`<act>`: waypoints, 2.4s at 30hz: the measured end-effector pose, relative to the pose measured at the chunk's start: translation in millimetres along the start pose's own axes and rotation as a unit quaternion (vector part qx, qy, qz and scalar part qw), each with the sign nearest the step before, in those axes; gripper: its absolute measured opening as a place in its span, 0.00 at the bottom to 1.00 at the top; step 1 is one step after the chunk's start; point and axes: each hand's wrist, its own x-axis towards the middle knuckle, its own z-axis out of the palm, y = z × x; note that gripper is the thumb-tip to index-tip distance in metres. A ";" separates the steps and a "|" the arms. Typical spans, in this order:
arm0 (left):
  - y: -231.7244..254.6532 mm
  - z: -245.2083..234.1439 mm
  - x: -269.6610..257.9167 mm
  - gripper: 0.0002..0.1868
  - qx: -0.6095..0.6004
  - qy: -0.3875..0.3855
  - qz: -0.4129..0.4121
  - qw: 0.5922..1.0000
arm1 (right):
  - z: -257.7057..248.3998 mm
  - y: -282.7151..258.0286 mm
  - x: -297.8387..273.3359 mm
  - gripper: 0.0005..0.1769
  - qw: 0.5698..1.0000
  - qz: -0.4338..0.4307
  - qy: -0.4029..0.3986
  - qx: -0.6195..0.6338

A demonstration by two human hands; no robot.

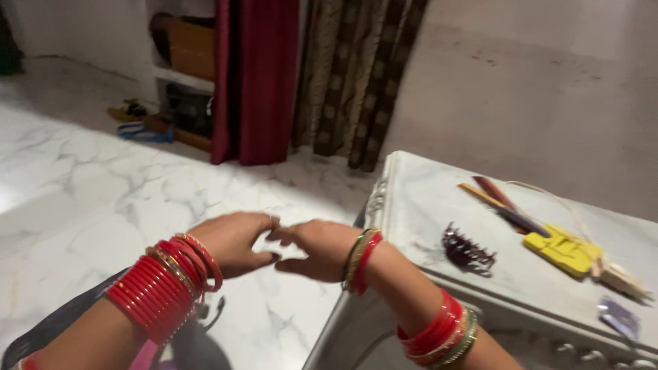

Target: The person packs a pink and black backpack with several items from a white surface. They place a power adapter, a yellow phone case, a hair clip, a small packet, and a comb into the bag, then zip it closed. Later, they open the bag and remove a bottle of liquid and a small green item, placing them on the surface.

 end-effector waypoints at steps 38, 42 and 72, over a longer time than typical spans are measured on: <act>181.1 75.5 122.0 0.16 -0.143 0.152 0.107 0.972 | -69.6 263.0 -338.0 0.24 0.717 0.692 -0.047 -0.070; 178.0 73.8 118.0 0.16 -0.156 0.146 0.106 0.971 | -68.3 281.3 -345.5 0.22 0.701 0.703 -0.057 -0.105; 20.3 -54.2 101.2 0.43 -0.491 0.432 0.185 0.734 | -86.8 -19.9 -24.0 0.35 0.892 -0.188 0.383 0.147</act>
